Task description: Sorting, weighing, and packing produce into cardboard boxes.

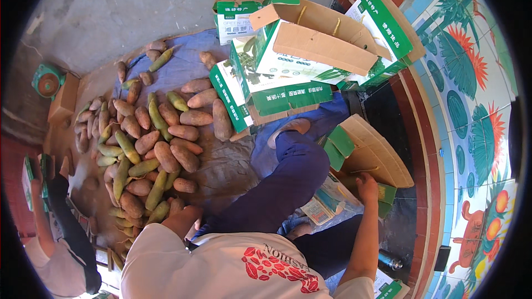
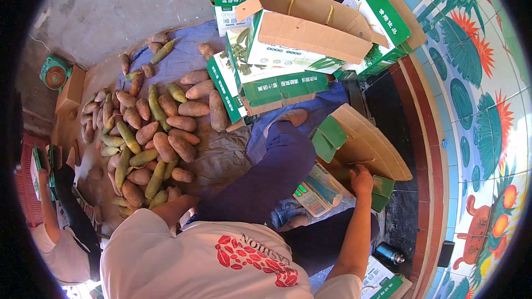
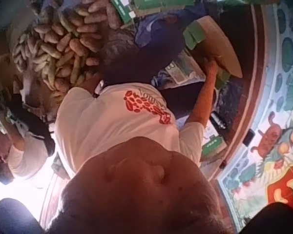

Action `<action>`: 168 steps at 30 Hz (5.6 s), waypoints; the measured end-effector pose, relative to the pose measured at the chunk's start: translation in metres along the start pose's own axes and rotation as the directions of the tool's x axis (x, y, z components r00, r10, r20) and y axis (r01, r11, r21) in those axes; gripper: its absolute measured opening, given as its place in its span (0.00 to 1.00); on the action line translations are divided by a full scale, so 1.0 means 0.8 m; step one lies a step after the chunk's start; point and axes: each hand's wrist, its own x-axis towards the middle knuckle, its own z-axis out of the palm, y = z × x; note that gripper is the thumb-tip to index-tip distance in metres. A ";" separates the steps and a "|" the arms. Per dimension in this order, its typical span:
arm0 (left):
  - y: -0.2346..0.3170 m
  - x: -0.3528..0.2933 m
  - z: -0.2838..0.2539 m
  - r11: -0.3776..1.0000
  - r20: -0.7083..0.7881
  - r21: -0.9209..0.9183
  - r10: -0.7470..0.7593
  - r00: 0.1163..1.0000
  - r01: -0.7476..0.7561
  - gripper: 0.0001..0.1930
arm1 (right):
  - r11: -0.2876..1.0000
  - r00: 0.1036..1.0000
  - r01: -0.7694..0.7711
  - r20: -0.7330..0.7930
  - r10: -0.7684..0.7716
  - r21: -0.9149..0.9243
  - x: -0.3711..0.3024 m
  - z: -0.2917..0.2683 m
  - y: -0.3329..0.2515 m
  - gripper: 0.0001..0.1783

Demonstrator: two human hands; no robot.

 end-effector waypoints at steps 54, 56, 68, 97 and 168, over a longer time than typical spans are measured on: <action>0.279 -0.367 -0.301 0.080 -0.933 0.057 0.360 -0.024 -0.995 0.28 | 0.070 0.990 0.107 -0.100 -0.098 0.992 -0.137 -0.143 -0.158 0.35; 0.285 -0.372 -0.302 0.115 -0.916 0.047 0.401 0.003 -0.992 0.28 | 0.050 0.993 0.116 -0.114 -0.039 0.992 -0.141 -0.144 -0.147 0.34; 0.147 -0.230 -0.298 0.282 -0.999 -0.022 -0.053 0.007 -0.959 0.17 | 0.901 0.868 0.069 -0.472 0.159 0.429 -0.091 -0.117 -0.034 0.27; -0.121 0.161 0.109 0.715 -0.464 0.573 0.687 0.560 -0.401 0.23 | 0.996 0.939 0.080 -0.332 -0.088 -0.038 -0.073 -0.047 -0.033 0.11; 0.020 -0.008 -0.089 0.858 -0.274 0.469 0.367 0.889 -0.210 0.25 | 0.999 0.962 0.044 -0.269 -0.040 0.012 -0.089 -0.024 -0.045 0.08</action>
